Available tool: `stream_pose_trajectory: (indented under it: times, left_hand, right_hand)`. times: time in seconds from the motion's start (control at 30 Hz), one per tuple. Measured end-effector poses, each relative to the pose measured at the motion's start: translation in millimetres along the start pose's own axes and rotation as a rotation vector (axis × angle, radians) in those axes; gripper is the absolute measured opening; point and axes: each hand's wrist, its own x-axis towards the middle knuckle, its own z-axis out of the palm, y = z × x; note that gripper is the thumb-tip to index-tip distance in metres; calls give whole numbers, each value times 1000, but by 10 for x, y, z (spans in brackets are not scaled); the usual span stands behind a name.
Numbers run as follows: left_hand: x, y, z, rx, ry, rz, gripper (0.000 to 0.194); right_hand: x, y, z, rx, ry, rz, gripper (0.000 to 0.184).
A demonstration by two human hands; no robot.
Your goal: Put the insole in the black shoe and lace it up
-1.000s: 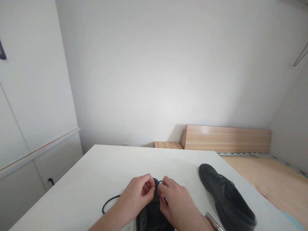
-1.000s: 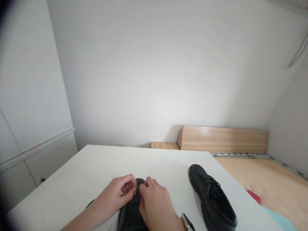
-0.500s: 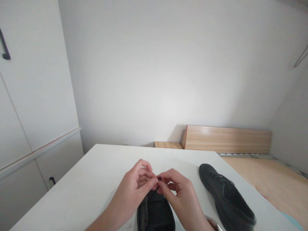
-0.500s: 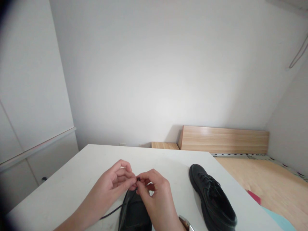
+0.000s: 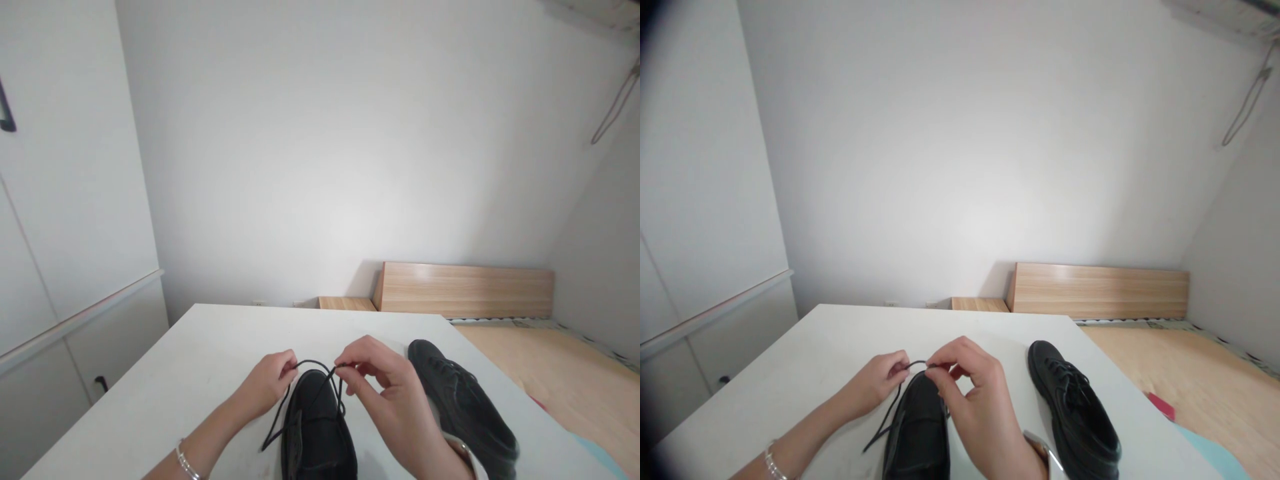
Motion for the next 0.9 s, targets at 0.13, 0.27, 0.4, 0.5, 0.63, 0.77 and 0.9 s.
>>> stream_pose_trajectory:
  times: [0.13, 0.27, 0.4, 0.5, 0.63, 0.77, 0.9]
  left_hand:
    - [6, 243, -76, -131, -21, 30, 16]
    - [-30, 337, -11, -259, -141, 43, 25]
    - [-124, 336, 36, -332, -230, 75, 56]
    - [-203, 316, 51, -369, -226, 137, 79]
    - [-267, 280, 173, -417, -203, 232, 88]
    - [-283, 300, 368, -448, -153, 209, 80]
    - [-277, 387, 464, -355, -70, 87, 43]
  right_hand:
    - [129, -255, -159, 32, 162, -147, 6]
    - [290, -604, -271, 92, 330, -293, 12]
    - [446, -827, -288, 212, 402, -410, 17]
    - [548, -878, -255, 273, 395, -439, 18]
    - [643, -890, -165, 347, 315, -419, 16]
    - [685, -941, -81, 371, 322, -444, 20]
    - [682, -1042, -70, 406, 345, -489, 22]
